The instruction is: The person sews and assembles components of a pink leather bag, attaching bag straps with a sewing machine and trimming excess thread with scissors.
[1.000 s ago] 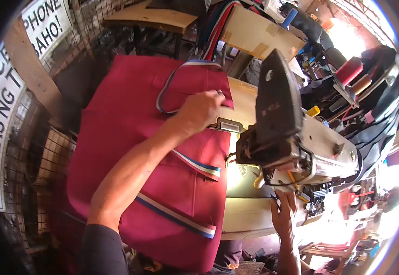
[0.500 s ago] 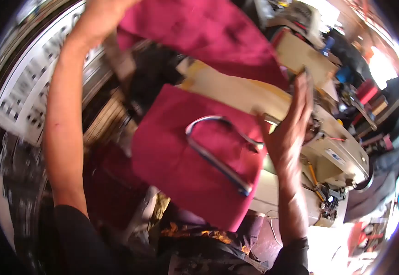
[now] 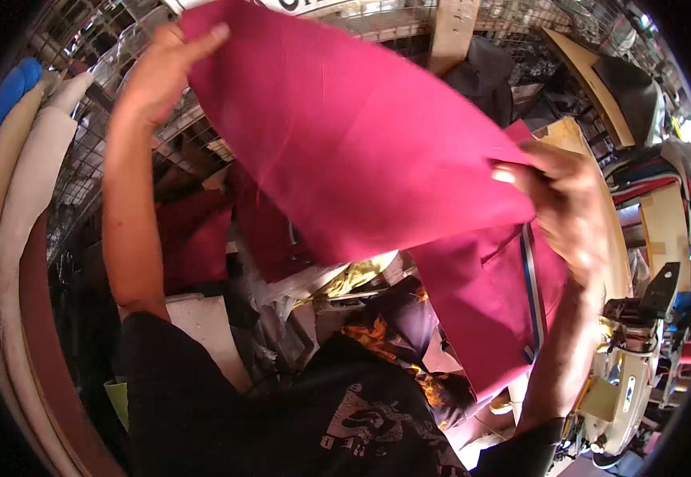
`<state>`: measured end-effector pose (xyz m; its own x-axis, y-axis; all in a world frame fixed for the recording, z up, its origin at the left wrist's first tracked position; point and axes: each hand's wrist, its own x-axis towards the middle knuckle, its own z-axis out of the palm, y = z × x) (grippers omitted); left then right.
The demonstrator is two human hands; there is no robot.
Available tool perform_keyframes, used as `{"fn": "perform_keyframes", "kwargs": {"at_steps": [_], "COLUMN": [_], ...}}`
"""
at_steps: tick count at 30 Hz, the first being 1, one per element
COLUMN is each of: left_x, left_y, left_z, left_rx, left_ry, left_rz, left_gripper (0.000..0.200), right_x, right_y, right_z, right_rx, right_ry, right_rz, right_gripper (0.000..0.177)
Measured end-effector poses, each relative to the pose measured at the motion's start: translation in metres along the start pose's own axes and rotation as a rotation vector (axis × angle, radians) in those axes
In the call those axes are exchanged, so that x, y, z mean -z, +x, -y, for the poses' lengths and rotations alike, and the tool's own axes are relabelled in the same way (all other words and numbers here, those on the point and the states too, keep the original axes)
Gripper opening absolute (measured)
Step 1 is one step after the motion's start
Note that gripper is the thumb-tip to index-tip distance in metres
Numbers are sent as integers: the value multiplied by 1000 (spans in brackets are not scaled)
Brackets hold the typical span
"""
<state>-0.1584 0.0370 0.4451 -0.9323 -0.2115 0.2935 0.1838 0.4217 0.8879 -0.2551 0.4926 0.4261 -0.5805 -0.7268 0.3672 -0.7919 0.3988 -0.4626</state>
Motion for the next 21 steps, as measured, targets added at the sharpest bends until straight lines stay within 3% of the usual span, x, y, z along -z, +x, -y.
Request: {"fn": "perform_keyframes", "kwargs": {"at_steps": [1, 3, 6, 8, 13, 15, 17, 19, 21], "left_x": [-3, 9, 43, 78, 90, 102, 98, 75, 45], "left_y": [-3, -4, 0, 4, -47, -83, -121, -162, -189], "left_z": [23, 68, 110, 121, 50, 38, 52, 99, 145], "left_rx": [55, 148, 185, 162, 59, 172, 105, 238, 247], "left_ry": [-112, -7, 57, 178, 164, 328, 515, 426, 655], "left_rz": [-9, -4, -56, -84, -368, -141, 152, 262, 613], "left_gripper": [30, 27, 25, 24, 30, 31, 27, 31, 43], "right_x": [-20, -72, -104, -124, -128, -140, -163, -209, -263], "right_y": [10, 27, 64, 88, 101, 87, 65, 40, 7], "right_z": [-13, -32, -24, -30, -6, -11, -16, -31, -35], "right_rx": [-71, 50, 109, 125, 204, 226, 200, 190, 155], "right_ry": [-50, 148, -17, -23, -144, -196, -213, -300, -547], "right_rz": [98, -53, -20, -140, -285, -283, -226, -127, 29], "right_gripper": [14, 14, 17, 20, 28, 31, 36, 38, 41]}}
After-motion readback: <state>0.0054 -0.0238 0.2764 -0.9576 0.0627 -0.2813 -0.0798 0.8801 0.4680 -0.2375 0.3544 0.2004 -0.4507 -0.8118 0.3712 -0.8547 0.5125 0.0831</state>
